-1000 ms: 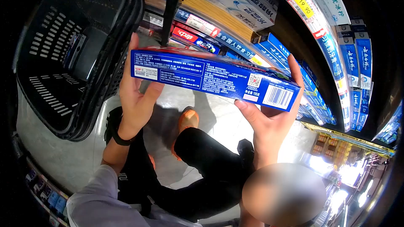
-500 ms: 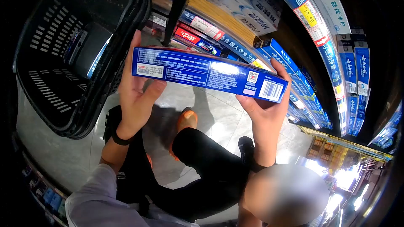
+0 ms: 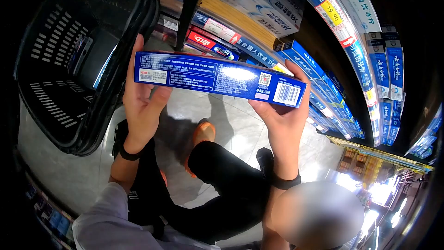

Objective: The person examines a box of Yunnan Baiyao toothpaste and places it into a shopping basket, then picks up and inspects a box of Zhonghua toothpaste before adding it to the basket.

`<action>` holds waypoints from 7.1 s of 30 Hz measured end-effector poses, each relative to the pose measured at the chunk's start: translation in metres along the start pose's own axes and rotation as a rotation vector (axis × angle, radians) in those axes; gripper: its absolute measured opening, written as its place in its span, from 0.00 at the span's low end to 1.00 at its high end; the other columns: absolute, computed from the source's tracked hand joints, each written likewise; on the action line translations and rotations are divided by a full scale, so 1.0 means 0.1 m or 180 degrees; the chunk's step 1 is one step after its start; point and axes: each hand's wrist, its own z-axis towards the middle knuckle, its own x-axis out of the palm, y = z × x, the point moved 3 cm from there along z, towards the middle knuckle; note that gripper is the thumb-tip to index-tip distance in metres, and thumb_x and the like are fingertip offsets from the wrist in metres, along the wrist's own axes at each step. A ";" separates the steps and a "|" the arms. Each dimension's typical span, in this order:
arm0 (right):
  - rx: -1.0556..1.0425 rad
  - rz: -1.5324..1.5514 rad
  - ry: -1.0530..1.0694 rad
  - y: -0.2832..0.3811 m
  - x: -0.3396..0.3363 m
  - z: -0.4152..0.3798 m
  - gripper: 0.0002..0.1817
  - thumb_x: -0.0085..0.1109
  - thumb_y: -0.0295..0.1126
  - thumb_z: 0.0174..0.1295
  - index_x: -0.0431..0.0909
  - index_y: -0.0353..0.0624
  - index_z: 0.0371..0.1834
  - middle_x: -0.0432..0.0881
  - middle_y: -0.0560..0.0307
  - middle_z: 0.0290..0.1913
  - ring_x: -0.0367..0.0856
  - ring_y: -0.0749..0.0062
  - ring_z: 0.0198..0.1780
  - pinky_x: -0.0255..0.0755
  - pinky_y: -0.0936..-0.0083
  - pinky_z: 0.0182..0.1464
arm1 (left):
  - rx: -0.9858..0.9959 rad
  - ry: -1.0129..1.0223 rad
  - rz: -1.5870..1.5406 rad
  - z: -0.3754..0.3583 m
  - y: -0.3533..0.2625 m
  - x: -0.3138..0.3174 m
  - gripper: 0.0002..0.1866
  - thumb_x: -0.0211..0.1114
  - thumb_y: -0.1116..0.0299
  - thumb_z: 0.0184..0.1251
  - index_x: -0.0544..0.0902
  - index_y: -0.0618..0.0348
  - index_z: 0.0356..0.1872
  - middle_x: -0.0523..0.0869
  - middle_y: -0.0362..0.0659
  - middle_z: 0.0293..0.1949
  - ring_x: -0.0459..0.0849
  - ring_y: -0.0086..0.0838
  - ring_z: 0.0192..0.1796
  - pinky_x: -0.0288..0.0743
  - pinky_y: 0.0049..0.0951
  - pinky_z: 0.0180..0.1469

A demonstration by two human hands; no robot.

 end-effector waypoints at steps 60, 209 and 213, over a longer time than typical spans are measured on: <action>-0.0654 -0.0033 -0.0423 0.03 -0.09 -0.03 0.46 0.78 0.26 0.38 0.61 0.37 0.63 0.70 0.51 0.56 0.75 0.68 0.53 0.72 0.74 0.56 | -0.0202 0.0308 0.0176 0.01 0.07 0.06 0.45 0.69 0.69 0.55 0.51 0.65 0.70 0.71 0.47 0.56 0.77 0.25 0.48 0.71 0.23 0.45; -0.0458 0.0358 -0.0179 0.17 0.18 -0.10 0.34 0.52 0.40 0.65 0.51 0.40 0.70 0.74 0.52 0.50 0.78 0.74 0.38 0.74 0.79 0.38 | -0.0320 -0.0225 -0.0483 -0.03 -0.16 -0.08 0.46 0.68 0.71 0.56 0.46 0.63 0.71 0.74 0.49 0.54 0.79 0.27 0.51 0.73 0.20 0.44; -0.0687 0.0307 -0.0325 0.21 0.14 -0.12 0.52 0.73 0.24 0.39 0.52 0.40 0.70 0.65 0.48 0.63 0.75 0.64 0.56 0.78 0.69 0.49 | -0.0352 -0.0208 -0.0566 -0.01 -0.14 -0.09 0.47 0.68 0.72 0.55 0.47 0.63 0.71 0.74 0.49 0.54 0.79 0.27 0.50 0.73 0.19 0.44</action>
